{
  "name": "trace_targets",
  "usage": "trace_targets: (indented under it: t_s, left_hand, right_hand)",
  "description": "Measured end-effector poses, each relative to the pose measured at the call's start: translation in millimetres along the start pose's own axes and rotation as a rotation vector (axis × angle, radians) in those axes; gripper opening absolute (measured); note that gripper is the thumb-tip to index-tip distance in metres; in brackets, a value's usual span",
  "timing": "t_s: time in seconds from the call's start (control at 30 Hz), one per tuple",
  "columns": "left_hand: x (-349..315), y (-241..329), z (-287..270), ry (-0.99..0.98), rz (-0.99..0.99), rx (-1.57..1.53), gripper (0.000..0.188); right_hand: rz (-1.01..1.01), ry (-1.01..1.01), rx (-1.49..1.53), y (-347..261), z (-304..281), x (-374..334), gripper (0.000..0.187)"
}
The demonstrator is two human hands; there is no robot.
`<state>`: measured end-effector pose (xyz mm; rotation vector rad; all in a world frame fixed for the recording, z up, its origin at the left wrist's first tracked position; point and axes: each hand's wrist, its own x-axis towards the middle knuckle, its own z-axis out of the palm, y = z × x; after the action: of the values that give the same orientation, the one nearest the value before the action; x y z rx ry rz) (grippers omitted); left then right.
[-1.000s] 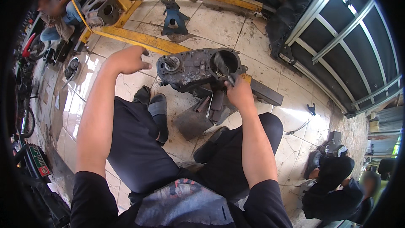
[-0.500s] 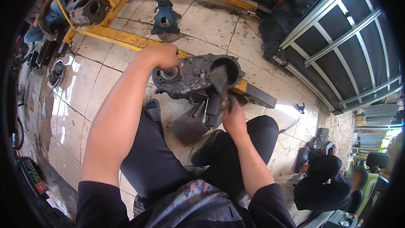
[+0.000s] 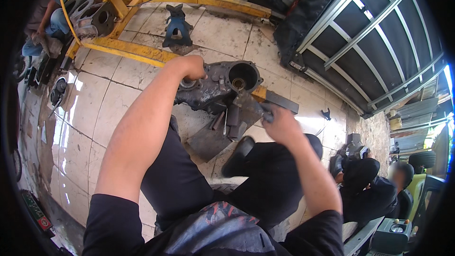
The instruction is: The person sits on the floor and uses a scraper to remove grime and residue from a disassembled engine casing. They repeatedly scrape the surface and wipe the debris with a rag.
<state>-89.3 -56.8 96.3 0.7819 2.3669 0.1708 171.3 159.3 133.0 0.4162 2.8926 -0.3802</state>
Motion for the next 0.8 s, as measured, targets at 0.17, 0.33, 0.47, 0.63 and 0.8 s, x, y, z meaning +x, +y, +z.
trace_targets:
  t_s: [0.17,0.33,0.47,0.63,0.8]
  left_hand:
    - [-16.7,-20.0,6.4,-0.009,-0.039,-0.019,0.044]
    - [-14.9,-19.3,3.8,0.014,-0.089,0.039,0.040]
    - [-8.5,-33.5,8.5,0.095,-0.160,0.176,0.038]
    - [-2.9,-49.3,19.3,-0.180,-0.127,0.210,0.041]
    - [3.4,-44.8,21.2,-0.152,-0.107,0.152,0.043]
  right_hand:
    - [-0.241,-0.167,-0.312,-16.8,-46.0,38.9,0.039]
    - [-0.367,-0.251,-0.456,-4.0,-26.4,79.0,0.037]
    - [-0.418,-0.313,-0.461,-12.5,-9.6,100.1,0.031]
    - [-0.419,-0.367,-0.471,-5.5,-3.1,112.3,0.032]
    - [-0.407,-0.287,-0.374,4.8,8.8,119.8,0.032]
